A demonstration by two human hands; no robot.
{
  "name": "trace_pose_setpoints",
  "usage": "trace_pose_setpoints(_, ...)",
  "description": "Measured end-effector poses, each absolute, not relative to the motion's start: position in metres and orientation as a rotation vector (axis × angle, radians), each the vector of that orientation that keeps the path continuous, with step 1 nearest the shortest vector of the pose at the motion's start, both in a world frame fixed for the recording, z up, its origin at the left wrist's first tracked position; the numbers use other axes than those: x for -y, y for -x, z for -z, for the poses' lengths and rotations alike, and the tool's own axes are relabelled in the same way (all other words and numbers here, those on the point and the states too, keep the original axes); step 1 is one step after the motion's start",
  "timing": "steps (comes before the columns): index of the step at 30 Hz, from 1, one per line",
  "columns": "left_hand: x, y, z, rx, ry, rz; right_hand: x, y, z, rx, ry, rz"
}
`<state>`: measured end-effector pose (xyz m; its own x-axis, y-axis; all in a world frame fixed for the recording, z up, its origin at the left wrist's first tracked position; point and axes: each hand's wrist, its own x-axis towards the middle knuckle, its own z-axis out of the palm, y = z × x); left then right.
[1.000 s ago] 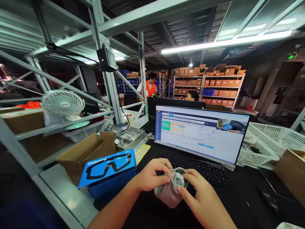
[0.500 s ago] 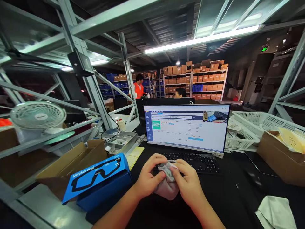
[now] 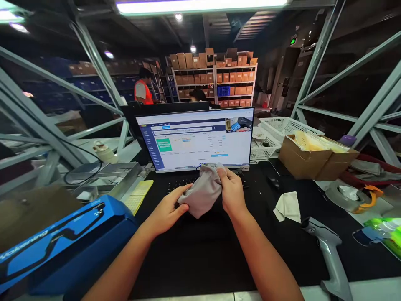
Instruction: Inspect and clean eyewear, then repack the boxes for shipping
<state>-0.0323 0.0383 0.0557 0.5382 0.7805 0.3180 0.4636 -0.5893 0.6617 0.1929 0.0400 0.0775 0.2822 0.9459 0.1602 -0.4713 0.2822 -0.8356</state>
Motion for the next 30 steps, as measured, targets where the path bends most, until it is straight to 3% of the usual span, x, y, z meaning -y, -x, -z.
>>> trace_pose_setpoints(9, -0.048, 0.036, -0.047, -0.827, -2.453, -0.917, -0.052, -0.207, -0.073, 0.683, 0.741, -1.178)
trace_pose_setpoints(16, -0.044, 0.040, -0.064, -1.156, -2.422, -0.823, -0.069, -0.247, -0.078, 0.481, 0.650, -1.150)
trace_pose_setpoints(22, -0.054, 0.046, -0.060, -1.113, -2.371, -0.160, -0.063, -0.302, -0.095, 0.320, 0.550, -0.977)
trace_pose_setpoints(30, -0.014, 0.001, -0.058, -1.397, -2.556, -0.002, -0.055, -0.294, -0.103, 0.311, 0.565, -0.972)
